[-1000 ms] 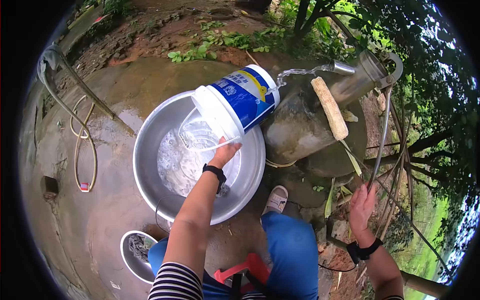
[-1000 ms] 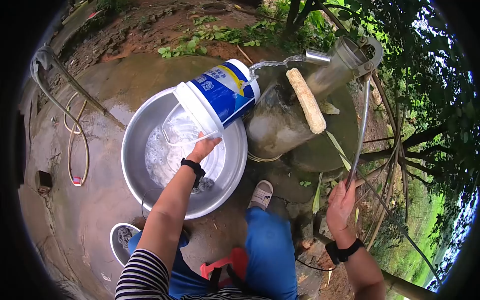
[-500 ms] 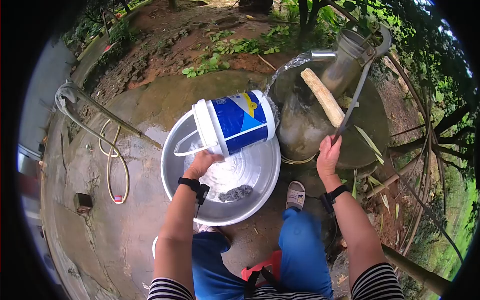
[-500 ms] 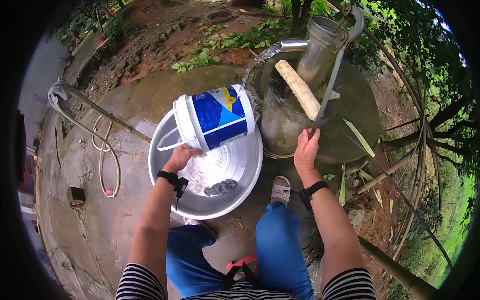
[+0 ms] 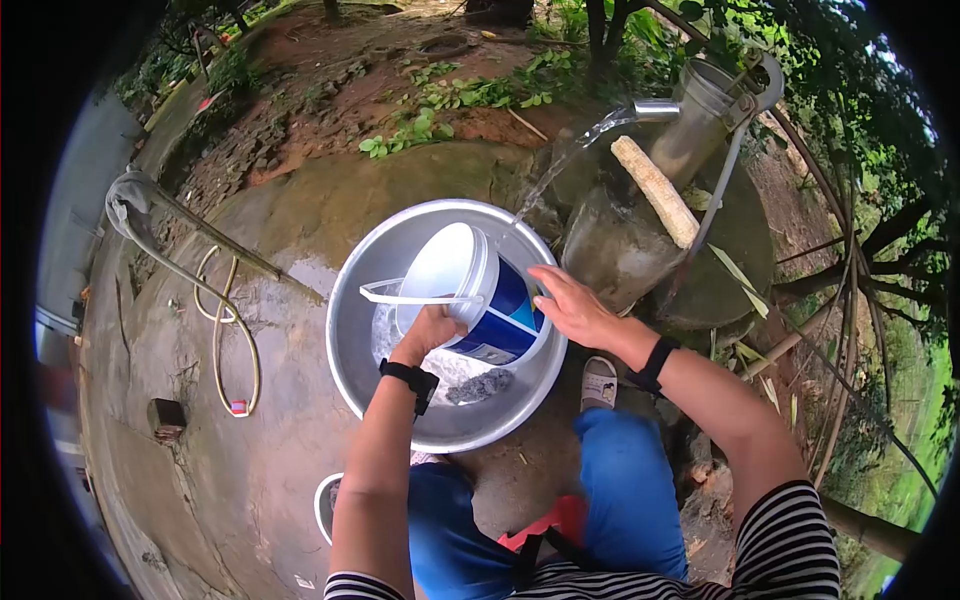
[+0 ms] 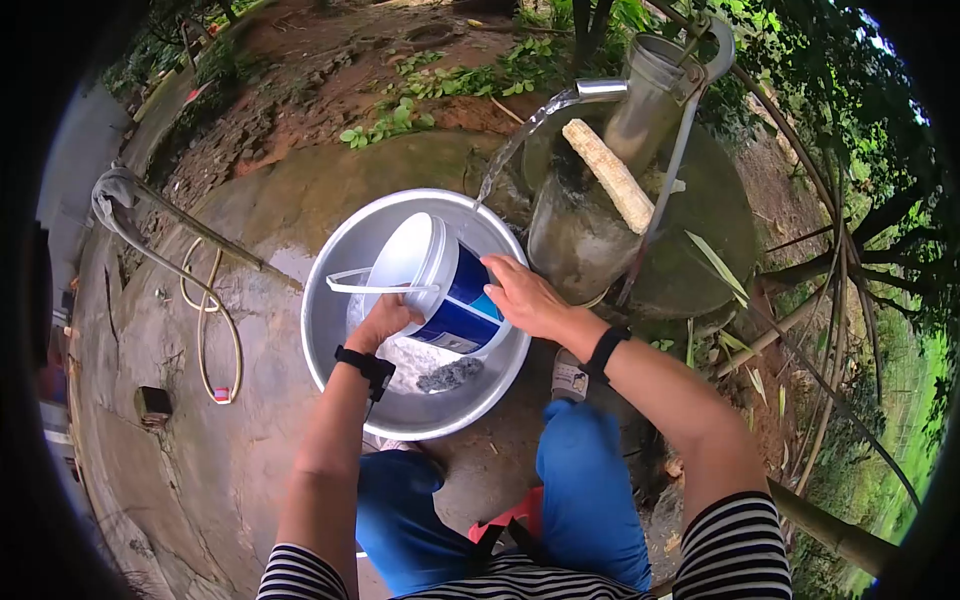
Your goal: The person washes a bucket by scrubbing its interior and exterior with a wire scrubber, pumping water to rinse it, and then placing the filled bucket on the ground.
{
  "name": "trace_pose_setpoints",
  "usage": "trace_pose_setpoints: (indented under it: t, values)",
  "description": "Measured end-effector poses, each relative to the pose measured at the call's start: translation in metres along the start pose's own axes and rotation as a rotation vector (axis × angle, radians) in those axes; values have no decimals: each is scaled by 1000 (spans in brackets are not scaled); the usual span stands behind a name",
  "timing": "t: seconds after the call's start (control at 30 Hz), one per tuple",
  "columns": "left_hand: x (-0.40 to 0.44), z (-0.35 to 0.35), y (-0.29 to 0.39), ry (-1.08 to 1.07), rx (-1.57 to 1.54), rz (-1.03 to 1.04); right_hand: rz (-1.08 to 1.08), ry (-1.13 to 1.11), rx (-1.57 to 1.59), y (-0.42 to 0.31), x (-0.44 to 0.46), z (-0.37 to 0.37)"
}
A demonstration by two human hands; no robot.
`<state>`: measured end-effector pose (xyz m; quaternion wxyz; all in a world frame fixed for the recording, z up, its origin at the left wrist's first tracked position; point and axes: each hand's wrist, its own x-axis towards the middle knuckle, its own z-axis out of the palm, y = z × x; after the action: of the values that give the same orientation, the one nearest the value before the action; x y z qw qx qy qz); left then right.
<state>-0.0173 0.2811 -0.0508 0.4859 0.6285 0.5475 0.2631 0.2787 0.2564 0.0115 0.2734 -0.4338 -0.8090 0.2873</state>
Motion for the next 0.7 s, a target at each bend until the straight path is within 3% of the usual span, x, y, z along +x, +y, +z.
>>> trace_pose_setpoints:
  t: [0.1,0.17,0.23,0.33,0.4,0.47,0.5,0.53,0.6,0.67,0.7]
  values:
    - [21,3,-2,-95,-59,-133,219,12,53,46,64,49]
    - [41,-2,11,-107,78,-48,444,62,368,65,101,58]
    - [59,-6,33,-97,284,115,493,168,402,65,125,63]
    - [92,-4,40,4,324,158,561,463,321,63,146,93]
    - [105,-2,34,40,382,139,450,642,285,81,147,109]
    - [103,3,49,59,659,99,389,689,565,113,154,99]
    - [97,4,50,54,681,138,541,565,602,117,148,81]
    - [95,8,41,35,685,128,481,567,679,180,159,101]
    - [92,14,17,238,613,428,680,520,771,160,153,89]
    - [97,11,-7,300,601,444,611,603,585,136,161,118]
    - [100,7,-16,364,617,345,580,768,443,91,159,125]
